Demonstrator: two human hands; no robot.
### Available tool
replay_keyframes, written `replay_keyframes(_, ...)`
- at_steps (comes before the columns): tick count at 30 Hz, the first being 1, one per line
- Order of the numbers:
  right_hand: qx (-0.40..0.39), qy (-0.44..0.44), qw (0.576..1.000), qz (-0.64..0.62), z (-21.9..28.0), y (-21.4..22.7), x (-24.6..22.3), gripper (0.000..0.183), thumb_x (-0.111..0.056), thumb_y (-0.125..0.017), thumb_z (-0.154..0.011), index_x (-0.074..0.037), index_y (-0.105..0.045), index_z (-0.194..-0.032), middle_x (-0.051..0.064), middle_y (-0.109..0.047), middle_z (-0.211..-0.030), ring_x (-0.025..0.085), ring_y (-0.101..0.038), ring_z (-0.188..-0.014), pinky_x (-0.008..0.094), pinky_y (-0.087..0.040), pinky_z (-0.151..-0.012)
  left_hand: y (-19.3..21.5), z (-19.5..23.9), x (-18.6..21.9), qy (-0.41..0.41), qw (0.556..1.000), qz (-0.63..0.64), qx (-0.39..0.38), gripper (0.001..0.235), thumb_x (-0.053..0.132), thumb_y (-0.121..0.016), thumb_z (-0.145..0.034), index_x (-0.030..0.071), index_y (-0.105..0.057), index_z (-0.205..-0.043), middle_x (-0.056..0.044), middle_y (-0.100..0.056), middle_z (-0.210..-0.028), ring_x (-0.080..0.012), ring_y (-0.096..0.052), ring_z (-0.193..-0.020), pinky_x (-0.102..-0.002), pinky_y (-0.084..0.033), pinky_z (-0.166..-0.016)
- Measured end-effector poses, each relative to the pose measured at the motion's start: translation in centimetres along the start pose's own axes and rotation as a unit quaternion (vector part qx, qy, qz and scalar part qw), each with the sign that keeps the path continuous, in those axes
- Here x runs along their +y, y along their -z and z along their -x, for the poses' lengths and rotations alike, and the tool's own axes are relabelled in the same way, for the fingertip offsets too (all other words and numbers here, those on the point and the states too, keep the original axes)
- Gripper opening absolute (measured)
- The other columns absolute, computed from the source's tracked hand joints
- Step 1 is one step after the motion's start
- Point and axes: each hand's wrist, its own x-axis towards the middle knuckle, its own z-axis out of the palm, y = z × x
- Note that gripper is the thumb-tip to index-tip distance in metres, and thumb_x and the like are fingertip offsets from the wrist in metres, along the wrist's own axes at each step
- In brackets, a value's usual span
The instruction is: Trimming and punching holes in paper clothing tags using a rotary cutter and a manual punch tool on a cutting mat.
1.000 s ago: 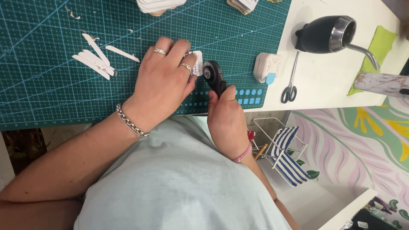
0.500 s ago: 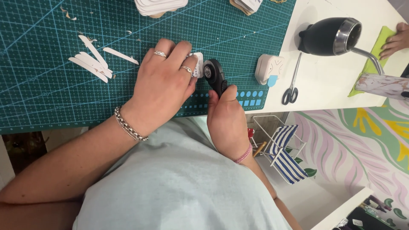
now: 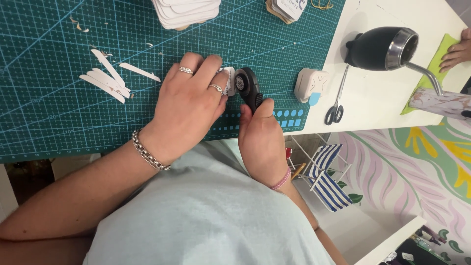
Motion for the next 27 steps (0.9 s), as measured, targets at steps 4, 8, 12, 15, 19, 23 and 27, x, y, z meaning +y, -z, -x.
replay_keyframes(4,-0.012,-0.018,1.000,-0.004,-0.2,0.2,-0.3,0.029,-0.028,-0.049,-0.105,-0.004,-0.034,-0.096,0.018,-0.058,-0.059,0.042,-0.057,-0.045,0.049,-0.036,-0.033,0.1,-0.1,0.0,0.001,1.000,0.005,-0.011,0.030,0.023,-0.080,-0.079,0.009,-0.063,-0.099,-0.002,-0.055,-0.111,-0.0245,-0.049,-0.094,-0.035,-0.045,-0.068)
replay_keyframes(8,-0.006,-0.008,1.000,0.003,-0.3,0.2,-0.3,0.028,-0.027,-0.048,-0.105,-0.004,-0.034,-0.098,0.018,-0.058,-0.058,0.040,-0.056,-0.042,0.048,-0.036,-0.032,0.0,-0.1,0.0,0.003,1.000,0.014,-0.002,0.026,0.018,-0.078,-0.080,0.008,-0.064,-0.100,-0.002,-0.056,-0.112,-0.0247,-0.049,-0.093,-0.035,-0.045,-0.068)
replay_keyframes(12,0.002,-0.002,1.000,0.016,-0.7,0.2,-0.4,0.029,-0.028,-0.048,-0.105,-0.003,-0.035,-0.100,0.020,-0.059,-0.059,0.042,-0.058,-0.045,0.048,-0.037,-0.032,0.0,-0.2,0.0,0.005,1.000,0.016,0.012,0.021,0.013,-0.075,-0.081,0.008,-0.064,-0.099,-0.002,-0.056,-0.109,-0.0239,-0.049,-0.091,-0.034,-0.045,-0.067)
replay_keyframes(15,0.001,-0.011,1.000,0.013,-1.1,0.3,-0.9,0.030,-0.029,-0.047,-0.106,-0.003,-0.034,-0.098,0.020,-0.059,-0.059,0.044,-0.058,-0.046,0.050,-0.038,-0.033,0.1,-0.2,0.0,0.006,1.000,0.017,0.008,0.020,0.012,-0.074,-0.079,0.009,-0.064,-0.097,-0.002,-0.056,-0.109,-0.0239,-0.049,-0.091,-0.034,-0.045,-0.067)
replay_keyframes(19,0.001,-0.015,1.000,0.002,-1.6,0.3,-1.0,0.030,-0.029,-0.048,-0.105,-0.002,-0.034,-0.101,0.022,-0.061,-0.065,0.048,-0.060,-0.052,0.055,-0.039,-0.037,0.1,-0.2,0.0,0.005,1.000,0.017,0.002,0.021,0.014,-0.075,-0.079,0.008,-0.064,-0.096,-0.002,-0.056,-0.110,-0.0245,-0.049,-0.092,-0.035,-0.045,-0.068)
replay_keyframes(23,-0.004,0.004,1.000,-0.022,-2.8,1.1,-1.1,0.028,-0.029,-0.046,-0.105,-0.003,-0.036,-0.101,0.023,-0.062,-0.064,0.048,-0.061,-0.053,0.054,-0.039,-0.038,0.2,-0.1,0.0,-0.002,1.000,0.018,0.003,0.023,0.015,-0.075,-0.080,0.008,-0.063,-0.099,-0.004,-0.057,-0.113,-0.0261,-0.050,-0.094,-0.037,-0.045,-0.070)
replay_keyframes(27,-0.006,0.043,0.994,-0.102,-3.4,3.7,0.4,0.024,-0.029,-0.044,-0.105,-0.006,-0.043,-0.101,0.021,-0.062,-0.072,0.050,-0.057,-0.061,0.053,-0.038,-0.051,0.8,0.0,0.0,-0.016,1.000,0.016,-0.003,0.037,0.021,-0.081,-0.080,0.008,-0.065,-0.110,-0.005,-0.056,-0.116,-0.0274,-0.050,-0.098,-0.038,-0.048,-0.075)
